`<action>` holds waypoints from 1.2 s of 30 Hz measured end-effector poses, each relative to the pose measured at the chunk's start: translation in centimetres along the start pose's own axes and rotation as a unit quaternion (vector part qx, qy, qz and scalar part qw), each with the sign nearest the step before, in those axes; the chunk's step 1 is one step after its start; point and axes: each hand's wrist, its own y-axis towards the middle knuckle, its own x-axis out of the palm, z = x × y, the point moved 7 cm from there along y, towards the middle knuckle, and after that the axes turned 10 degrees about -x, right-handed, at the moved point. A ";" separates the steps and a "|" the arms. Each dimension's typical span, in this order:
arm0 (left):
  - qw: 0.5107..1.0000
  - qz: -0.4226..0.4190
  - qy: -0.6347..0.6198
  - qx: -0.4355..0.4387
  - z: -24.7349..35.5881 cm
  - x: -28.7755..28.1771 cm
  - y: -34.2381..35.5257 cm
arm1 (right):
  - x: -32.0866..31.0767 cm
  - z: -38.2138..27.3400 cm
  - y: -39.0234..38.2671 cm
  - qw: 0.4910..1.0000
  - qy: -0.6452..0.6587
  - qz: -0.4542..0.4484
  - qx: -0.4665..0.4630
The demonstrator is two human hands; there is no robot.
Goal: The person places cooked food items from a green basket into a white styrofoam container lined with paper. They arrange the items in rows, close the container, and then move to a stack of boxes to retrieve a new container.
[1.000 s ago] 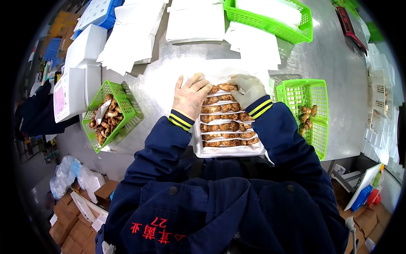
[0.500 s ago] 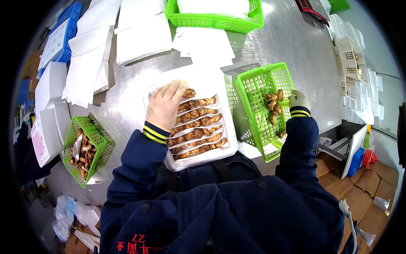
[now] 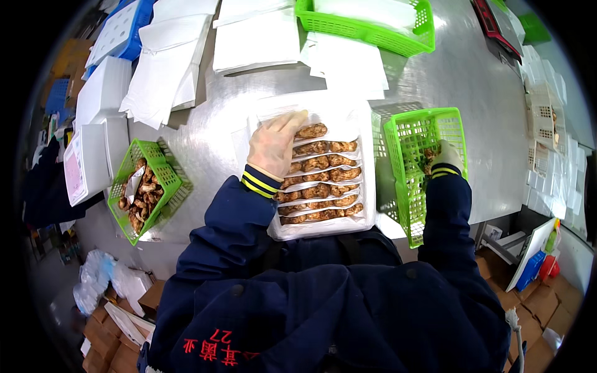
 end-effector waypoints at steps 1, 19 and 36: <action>1.000 0.003 -0.003 -0.001 -0.3 -0.2 -0.1 | 0.2 -0.4 -0.3 0.999 -0.030 -0.002 -0.027; 0.990 -0.090 0.068 0.086 2.4 3.3 -0.3 | -4.1 -0.4 1.9 0.967 -0.235 -0.059 -0.080; 0.997 -0.061 0.018 0.042 2.0 2.7 -0.2 | -8.0 -25.4 -6.2 0.828 0.084 0.168 -0.528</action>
